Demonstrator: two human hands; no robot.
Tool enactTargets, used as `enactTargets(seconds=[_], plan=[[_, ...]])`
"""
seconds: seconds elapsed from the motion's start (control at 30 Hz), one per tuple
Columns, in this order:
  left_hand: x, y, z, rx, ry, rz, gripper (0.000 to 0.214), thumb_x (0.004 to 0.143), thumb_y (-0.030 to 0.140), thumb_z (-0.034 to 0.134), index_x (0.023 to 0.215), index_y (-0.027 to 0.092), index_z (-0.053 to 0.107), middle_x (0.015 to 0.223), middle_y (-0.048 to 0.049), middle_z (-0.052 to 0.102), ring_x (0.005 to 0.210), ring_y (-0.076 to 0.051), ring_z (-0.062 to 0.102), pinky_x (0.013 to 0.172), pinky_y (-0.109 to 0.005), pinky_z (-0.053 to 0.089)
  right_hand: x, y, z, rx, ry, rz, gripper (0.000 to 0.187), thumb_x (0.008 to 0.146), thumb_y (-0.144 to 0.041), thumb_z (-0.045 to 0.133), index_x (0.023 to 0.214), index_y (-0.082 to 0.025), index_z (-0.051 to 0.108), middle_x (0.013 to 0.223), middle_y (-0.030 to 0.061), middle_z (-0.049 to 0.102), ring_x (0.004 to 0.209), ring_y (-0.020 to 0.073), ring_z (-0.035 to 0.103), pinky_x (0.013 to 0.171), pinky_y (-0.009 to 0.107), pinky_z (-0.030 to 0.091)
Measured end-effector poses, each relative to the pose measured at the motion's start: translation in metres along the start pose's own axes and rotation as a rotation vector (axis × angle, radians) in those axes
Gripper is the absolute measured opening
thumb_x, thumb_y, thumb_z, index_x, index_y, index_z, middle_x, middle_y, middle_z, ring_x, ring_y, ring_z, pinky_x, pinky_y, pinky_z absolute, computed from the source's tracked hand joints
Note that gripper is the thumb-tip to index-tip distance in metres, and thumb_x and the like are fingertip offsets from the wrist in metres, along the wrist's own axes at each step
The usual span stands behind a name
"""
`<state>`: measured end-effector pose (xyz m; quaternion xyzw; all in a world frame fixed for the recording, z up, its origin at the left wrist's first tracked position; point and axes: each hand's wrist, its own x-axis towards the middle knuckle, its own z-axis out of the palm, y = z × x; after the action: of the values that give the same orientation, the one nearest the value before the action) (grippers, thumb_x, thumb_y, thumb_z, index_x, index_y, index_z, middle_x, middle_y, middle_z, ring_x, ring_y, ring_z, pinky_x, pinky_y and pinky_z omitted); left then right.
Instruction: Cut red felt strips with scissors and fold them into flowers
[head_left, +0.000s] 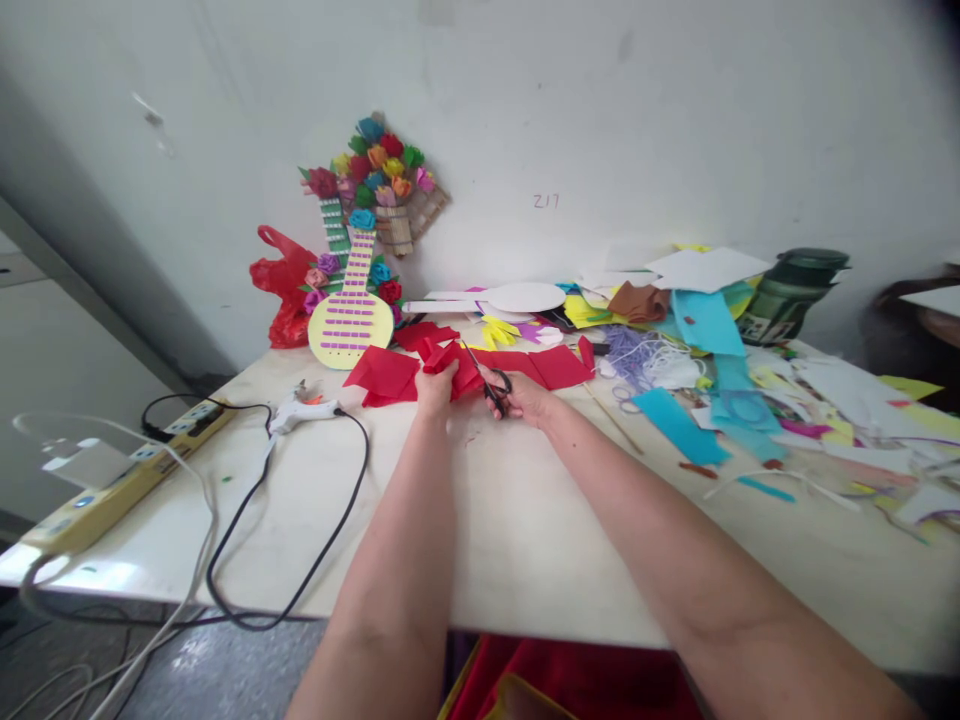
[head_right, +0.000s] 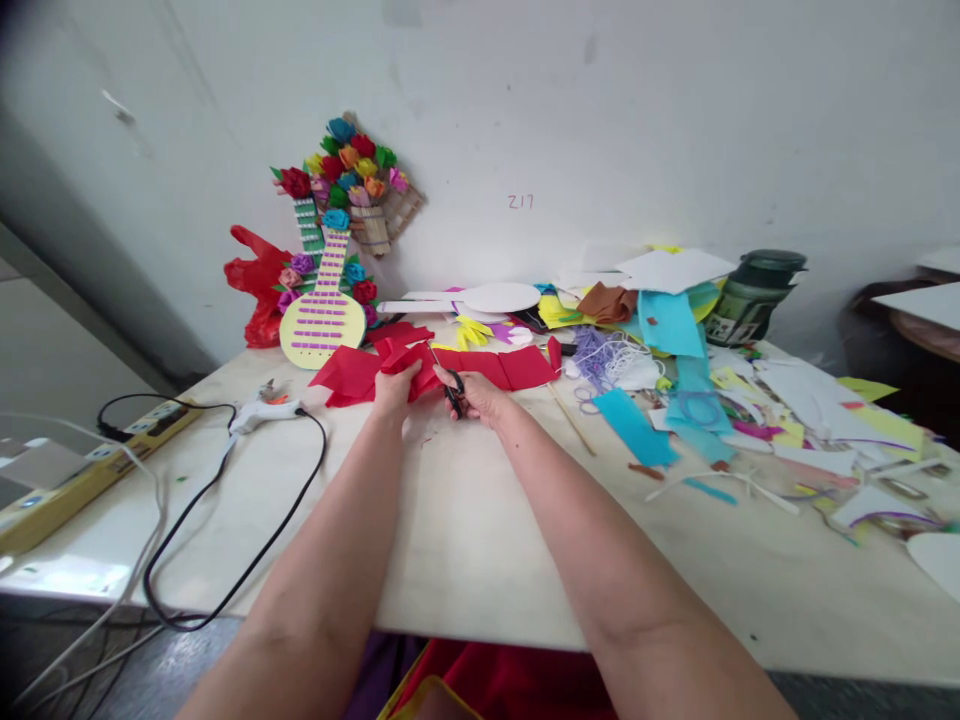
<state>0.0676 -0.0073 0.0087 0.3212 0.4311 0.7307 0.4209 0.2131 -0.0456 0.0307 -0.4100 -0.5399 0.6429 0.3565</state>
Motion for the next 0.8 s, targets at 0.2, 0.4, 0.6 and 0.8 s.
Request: enactTargets(seconds=[0.2,0.4,0.6,0.8], plan=[[-0.003,0.003,0.002,0.004,0.019,0.013,0.030,0.049,0.018,0.071,0.075,0.012,0.059,0.068,-0.0023,0.062,0.063,-0.015,0.059,0.068,-0.033,0.049,0.002,0.003,0.000,0.001,0.015,-0.027,0.046,0.068,-0.061,0.057,0.065,-0.016,0.045,0.050,-0.0006,0.054,0.035,0.0064,0.049,0.024,0.014,0.016],[-0.001,0.002,0.002,-0.008,0.023,0.025,0.029,0.049,0.018,0.071,0.075,0.012,0.059,0.068,-0.0020,0.062,0.063,-0.016,0.060,0.067,-0.033,0.049,-0.001,0.002,0.003,-0.011,0.041,-0.063,0.047,0.066,-0.061,0.058,0.065,-0.016,0.046,0.049,-0.0013,0.052,0.034,0.0056,0.047,0.025,0.013,0.015],[0.006,-0.003,-0.001,0.009,0.026,0.051,0.029,0.049,0.020,0.072,0.074,0.013,0.060,0.068,-0.0024,0.062,0.065,-0.016,0.060,0.069,-0.033,0.049,-0.003,0.002,0.006,0.003,0.063,-0.093,0.045,0.062,-0.058,0.063,0.065,-0.016,0.046,0.049,-0.0037,0.051,0.034,0.0041,0.044,0.027,0.013,0.023],[0.008,-0.004,-0.002,-0.006,0.025,0.062,0.030,0.048,0.020,0.073,0.074,0.012,0.060,0.068,-0.0023,0.062,0.065,-0.016,0.060,0.068,-0.033,0.049,0.001,0.004,0.008,0.016,0.103,-0.123,0.043,0.060,-0.053,0.068,0.063,-0.016,0.047,0.046,-0.0056,0.048,0.033,0.0026,0.040,0.032,0.014,0.031]])
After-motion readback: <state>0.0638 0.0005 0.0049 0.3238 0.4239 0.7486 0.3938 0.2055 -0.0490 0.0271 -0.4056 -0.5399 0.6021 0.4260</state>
